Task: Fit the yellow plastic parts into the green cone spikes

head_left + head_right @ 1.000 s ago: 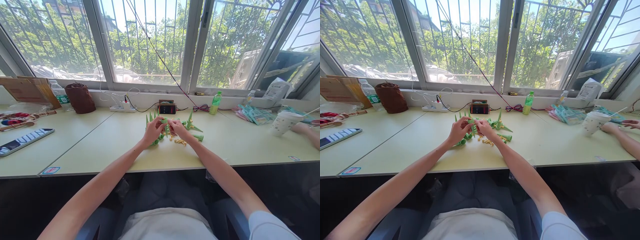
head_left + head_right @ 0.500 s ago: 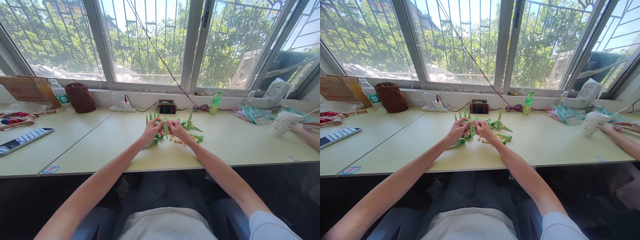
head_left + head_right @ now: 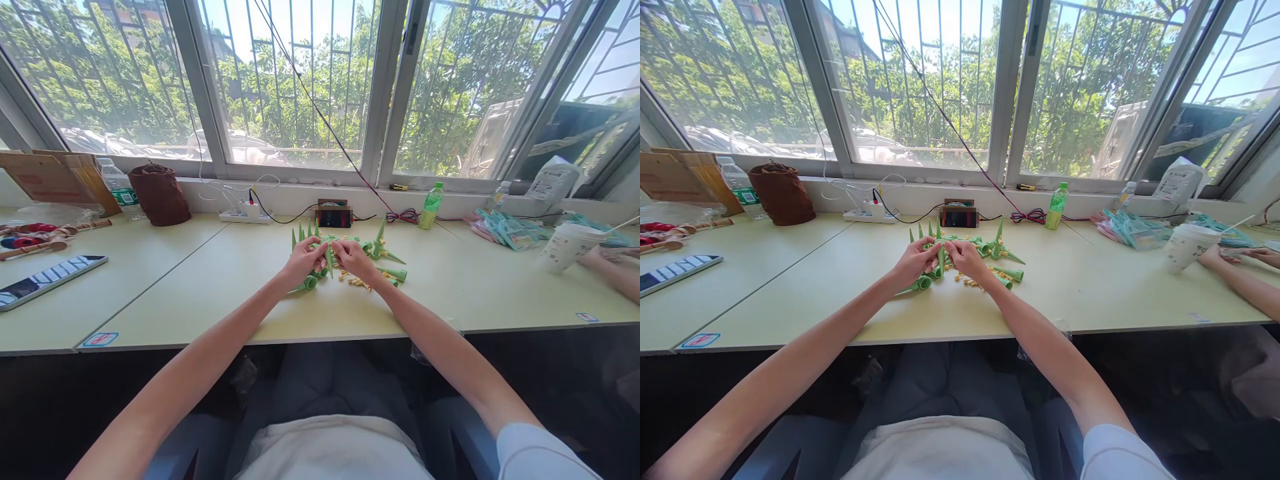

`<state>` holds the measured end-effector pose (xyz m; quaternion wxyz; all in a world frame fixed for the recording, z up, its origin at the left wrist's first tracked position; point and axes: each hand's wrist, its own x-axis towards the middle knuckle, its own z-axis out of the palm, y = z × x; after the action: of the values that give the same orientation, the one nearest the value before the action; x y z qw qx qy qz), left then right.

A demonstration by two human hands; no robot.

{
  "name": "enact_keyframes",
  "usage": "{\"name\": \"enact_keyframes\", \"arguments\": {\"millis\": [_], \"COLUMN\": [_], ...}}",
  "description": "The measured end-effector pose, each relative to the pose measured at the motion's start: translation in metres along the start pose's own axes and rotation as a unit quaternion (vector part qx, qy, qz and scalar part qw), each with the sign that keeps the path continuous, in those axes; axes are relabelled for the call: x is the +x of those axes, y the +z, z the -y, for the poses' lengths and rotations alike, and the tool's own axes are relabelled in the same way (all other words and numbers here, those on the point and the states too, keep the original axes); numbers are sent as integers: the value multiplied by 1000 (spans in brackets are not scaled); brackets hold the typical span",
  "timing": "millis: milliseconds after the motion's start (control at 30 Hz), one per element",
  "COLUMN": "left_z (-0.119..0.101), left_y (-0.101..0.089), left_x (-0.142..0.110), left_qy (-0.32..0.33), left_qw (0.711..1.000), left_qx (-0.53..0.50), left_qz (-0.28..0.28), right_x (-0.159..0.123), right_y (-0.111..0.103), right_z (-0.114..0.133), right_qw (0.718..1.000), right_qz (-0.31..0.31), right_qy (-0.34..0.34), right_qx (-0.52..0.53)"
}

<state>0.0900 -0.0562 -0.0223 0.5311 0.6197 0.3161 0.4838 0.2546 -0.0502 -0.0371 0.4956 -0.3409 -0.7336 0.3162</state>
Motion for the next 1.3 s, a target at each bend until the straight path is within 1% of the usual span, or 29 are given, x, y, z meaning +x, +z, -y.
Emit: {"name": "enact_keyframes", "arguments": {"millis": [200, 267, 367, 467, 500, 600, 700, 833, 900, 1000, 1300], "left_z": [-3, -6, -8, -6, -5, -3, -1, 1, 2, 3, 8], "left_y": [-2, -2, -2, -2, -2, -2, -3, -5, -5, -5, -6], "left_x": [0, -1, -2, -2, -2, -2, -1, 0, 0, 1, 2], "left_qy": [-7, 2, 18, 48, 64, 106, 117, 115, 120, 133, 142], "left_qw": [1000, 999, 995, 979, 970, 940, 921, 903, 888, 866, 826], "left_qx": [13, 37, 98, 192, 227, 319, 371, 415, 443, 482, 544], "left_qz": [3, 1, -21, -52, -57, -53, -37, -2, 14, 22, 48], "right_x": [2, 4, 7, 10, 10, 11, 10, 9, 9, 9, 10], "right_y": [-2, -5, -14, -25, -29, -34, -37, -39, -41, -43, -38], "right_z": [2, 2, 0, -5, -6, -10, -8, -4, -5, -7, -11], "right_qw": [999, 998, 993, 977, 969, 952, 948, 949, 946, 942, 931], "right_qz": [5, 12, 2, -21, -19, 24, 75, 115, 137, 168, 193], "right_qy": [-21, -19, -7, -16, -19, -7, 8, 25, 30, 36, 46], "right_qx": [-37, -59, -117, -211, -244, -305, -308, -293, -292, -289, -305]}}
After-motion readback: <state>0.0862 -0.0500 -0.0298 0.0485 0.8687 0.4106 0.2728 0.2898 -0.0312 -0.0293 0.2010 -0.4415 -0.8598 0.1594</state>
